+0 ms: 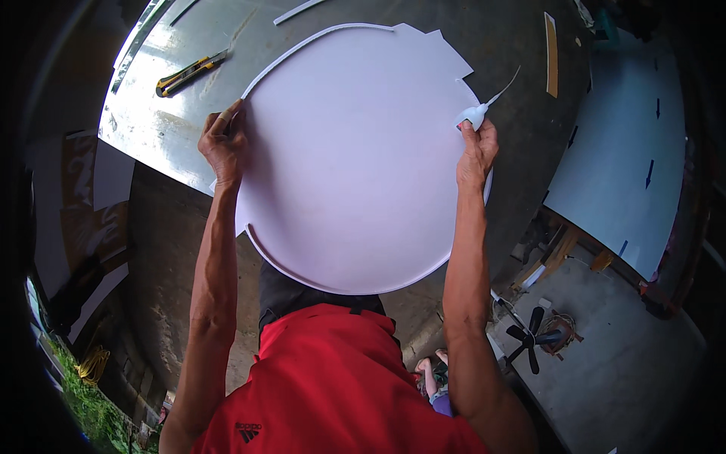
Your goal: The person applies glue to the edges of a white circular board and attaches white strips to the perimeter. They then use a utility knife to trim the excess length of the strips flush with the board's edge. The process involves repeated gluing and cutting actions to secure the border.
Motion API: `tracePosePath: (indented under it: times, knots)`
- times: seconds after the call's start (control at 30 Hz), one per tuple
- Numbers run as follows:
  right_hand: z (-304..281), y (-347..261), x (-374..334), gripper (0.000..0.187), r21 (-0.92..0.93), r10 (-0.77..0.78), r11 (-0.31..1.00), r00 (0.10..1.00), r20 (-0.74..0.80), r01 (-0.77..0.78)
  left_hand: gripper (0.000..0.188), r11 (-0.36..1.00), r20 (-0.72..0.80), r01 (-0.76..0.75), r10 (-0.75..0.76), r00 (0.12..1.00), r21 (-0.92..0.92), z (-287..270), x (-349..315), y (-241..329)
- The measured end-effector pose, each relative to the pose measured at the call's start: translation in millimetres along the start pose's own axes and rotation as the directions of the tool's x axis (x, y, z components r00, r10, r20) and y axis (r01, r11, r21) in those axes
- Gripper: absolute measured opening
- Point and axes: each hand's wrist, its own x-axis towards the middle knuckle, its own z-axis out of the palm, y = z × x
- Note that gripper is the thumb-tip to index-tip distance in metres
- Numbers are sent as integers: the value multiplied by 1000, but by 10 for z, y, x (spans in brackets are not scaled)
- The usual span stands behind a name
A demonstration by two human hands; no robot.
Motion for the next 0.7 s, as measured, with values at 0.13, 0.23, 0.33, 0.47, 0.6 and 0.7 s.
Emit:
tracePosePath:
  times: [0.13,0.23,0.33,0.47,0.6,0.7]
  knots:
    - [-401,136,289,40,-163,-118,983,966,-230,81,28,1000,24,7,-7,1000,4,3,-3,-7]
    - [-755,314,477,41,-247,-143,968,917,-371,51,28,1000,38,5,-4,999,-23,75,-7,5]
    - [-890,536,602,38,-354,-144,935,910,-388,-4,28,1000,15,-4,4,1000,-7,-6,-4,-13]
    - [-921,546,558,35,-302,-98,953,925,-367,-18,28,1000,9,0,0,1000,-1,-17,24,-11]
    - [-1078,579,506,39,-297,-99,955,943,-318,0,28,1000,7,9,-9,1000,-11,-24,7,-17]
    - [-1204,526,356,41,-321,-120,947,952,-282,24,30,1000,8,1,-1,1000,1,3,17,-12]
